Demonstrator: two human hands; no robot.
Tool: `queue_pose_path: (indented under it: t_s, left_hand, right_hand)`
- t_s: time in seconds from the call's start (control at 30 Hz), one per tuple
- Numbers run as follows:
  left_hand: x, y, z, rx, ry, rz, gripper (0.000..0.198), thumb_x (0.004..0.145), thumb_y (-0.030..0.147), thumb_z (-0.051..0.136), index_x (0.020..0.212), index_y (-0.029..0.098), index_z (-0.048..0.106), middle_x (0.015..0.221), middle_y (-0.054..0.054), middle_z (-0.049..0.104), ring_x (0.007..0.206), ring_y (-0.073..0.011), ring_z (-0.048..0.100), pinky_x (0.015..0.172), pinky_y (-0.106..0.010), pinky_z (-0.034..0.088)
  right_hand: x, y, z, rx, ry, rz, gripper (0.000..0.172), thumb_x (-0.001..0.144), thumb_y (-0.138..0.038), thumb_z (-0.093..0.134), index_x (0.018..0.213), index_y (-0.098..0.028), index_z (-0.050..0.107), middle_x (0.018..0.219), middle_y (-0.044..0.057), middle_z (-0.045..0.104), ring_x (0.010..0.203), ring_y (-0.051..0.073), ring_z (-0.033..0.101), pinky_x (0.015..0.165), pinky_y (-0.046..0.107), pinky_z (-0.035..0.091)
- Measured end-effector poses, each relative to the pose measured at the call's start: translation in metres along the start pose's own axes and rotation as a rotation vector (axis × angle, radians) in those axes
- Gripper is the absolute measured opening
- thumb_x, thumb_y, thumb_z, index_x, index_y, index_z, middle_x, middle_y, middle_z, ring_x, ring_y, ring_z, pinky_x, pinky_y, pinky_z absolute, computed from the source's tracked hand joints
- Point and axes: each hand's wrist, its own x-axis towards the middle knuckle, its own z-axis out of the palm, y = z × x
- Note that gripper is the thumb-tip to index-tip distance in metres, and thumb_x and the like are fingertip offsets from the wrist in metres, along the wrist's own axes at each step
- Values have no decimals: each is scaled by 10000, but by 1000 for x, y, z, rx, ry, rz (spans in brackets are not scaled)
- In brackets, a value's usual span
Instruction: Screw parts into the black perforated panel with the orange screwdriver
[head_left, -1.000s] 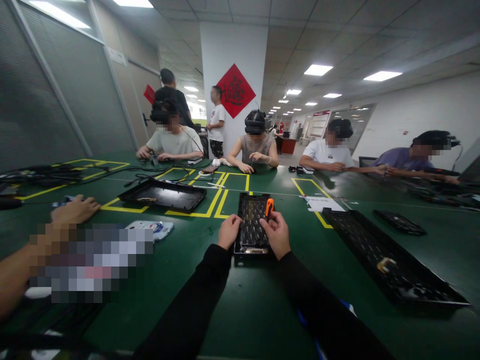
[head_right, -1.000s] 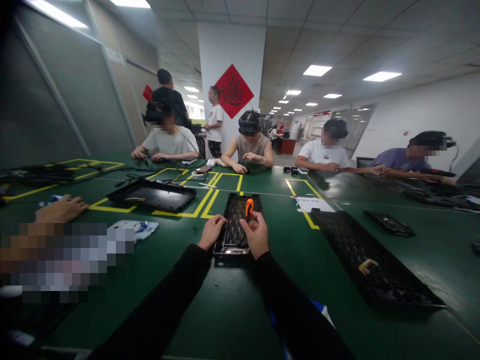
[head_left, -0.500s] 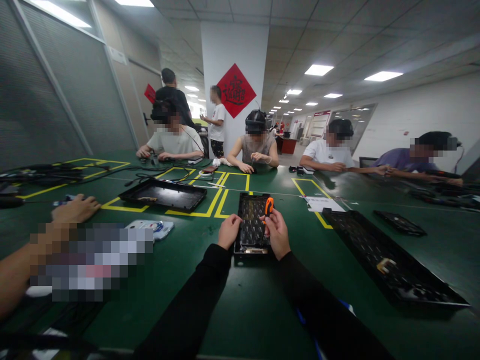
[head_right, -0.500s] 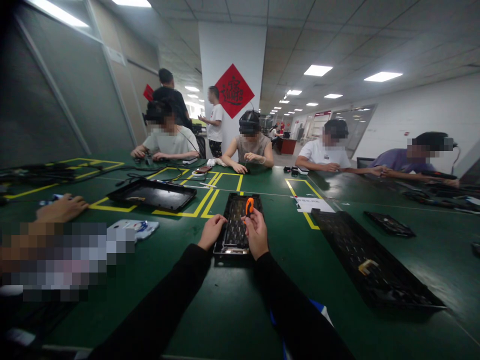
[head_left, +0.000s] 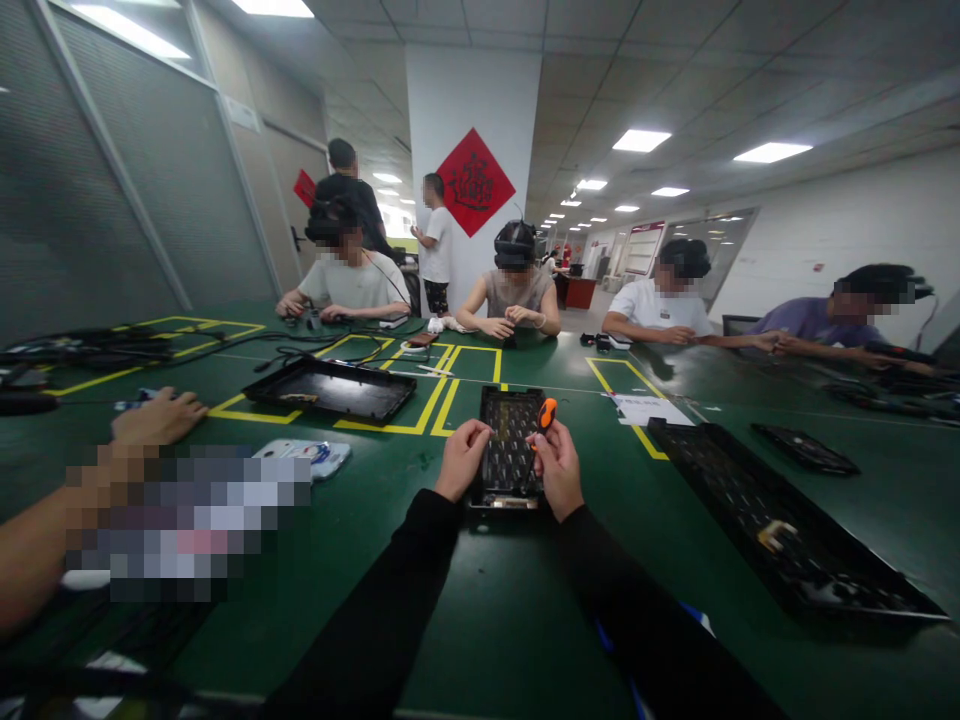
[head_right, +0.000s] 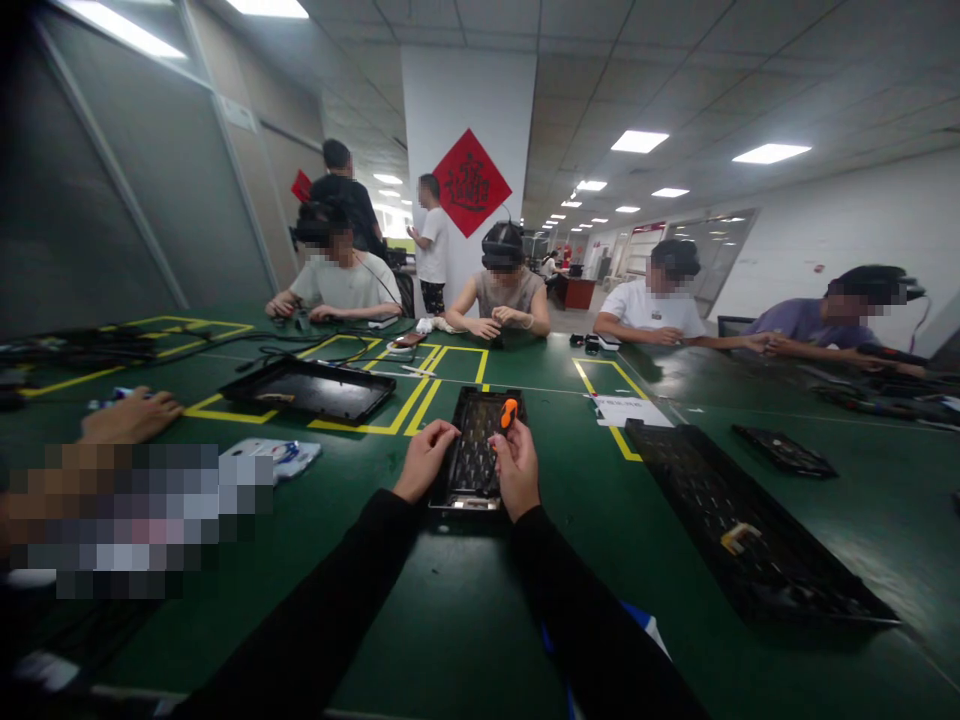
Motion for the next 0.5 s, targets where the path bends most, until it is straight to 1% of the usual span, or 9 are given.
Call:
queue_pose_path:
  t_s: [0.03, 0.13, 0.2, 0.27, 0.37, 0.5]
  left_hand:
    - [-2, 7, -1, -7, -57, 29, 271, 794, 355, 432, 792, 149, 608, 647, 1, 520, 611, -105, 445, 602, -213, 357]
    - [-8, 22, 0, 2, -297, 67, 264, 741, 373, 518, 781, 140, 635, 536, 33, 413, 521, -84, 364, 511, -200, 298]
    - [-11, 25, 2, 12, -440, 87, 256, 710, 363, 558, 788, 138, 652, 522, 38, 397, 502, -74, 351, 484, -193, 274]
    - [-12, 25, 2, 20, -551, 94, 266, 679, 356, 593, 815, 138, 665, 521, 37, 415, 487, -69, 361, 464, -189, 264]
    - [-13, 21, 0, 43, -643, 100, 288, 632, 341, 634, 850, 156, 674, 541, 31, 470, 481, -71, 390, 449, -188, 263]
    - [-13, 22, -2, 109, -646, 98, 246, 596, 307, 648, 811, 193, 690, 593, 22, 537, 505, -78, 425, 467, -192, 277]
  right_hand:
    - [0, 0, 0, 0, -2, -3, 331, 776, -335, 520, 1069, -187, 482, 849, 25, 581, 454, 49, 399, 386, 175, 310]
    - [-1, -1, 1, -28, -18, -16, 262, 760, -331, 541, 971, -181, 503, 816, 21, 575, 506, 72, 454, 412, 178, 342]
    - [-1, -2, 1, -42, -14, -22, 243, 761, -334, 535, 948, -181, 506, 782, 7, 562, 525, 80, 475, 433, 183, 364]
    - [-1, -2, 1, -41, 2, -21, 240, 769, -335, 523, 953, -182, 505, 776, 0, 556, 532, 81, 486, 450, 187, 378]
    - [-1, -2, 1, -31, 13, -16, 236, 775, -331, 516, 958, -182, 505, 795, 2, 560, 534, 78, 488, 458, 188, 380]
    - [-1, -1, 1, -34, 26, -11, 247, 768, -341, 522, 954, -180, 504, 769, -2, 551, 509, 72, 468, 441, 186, 364]
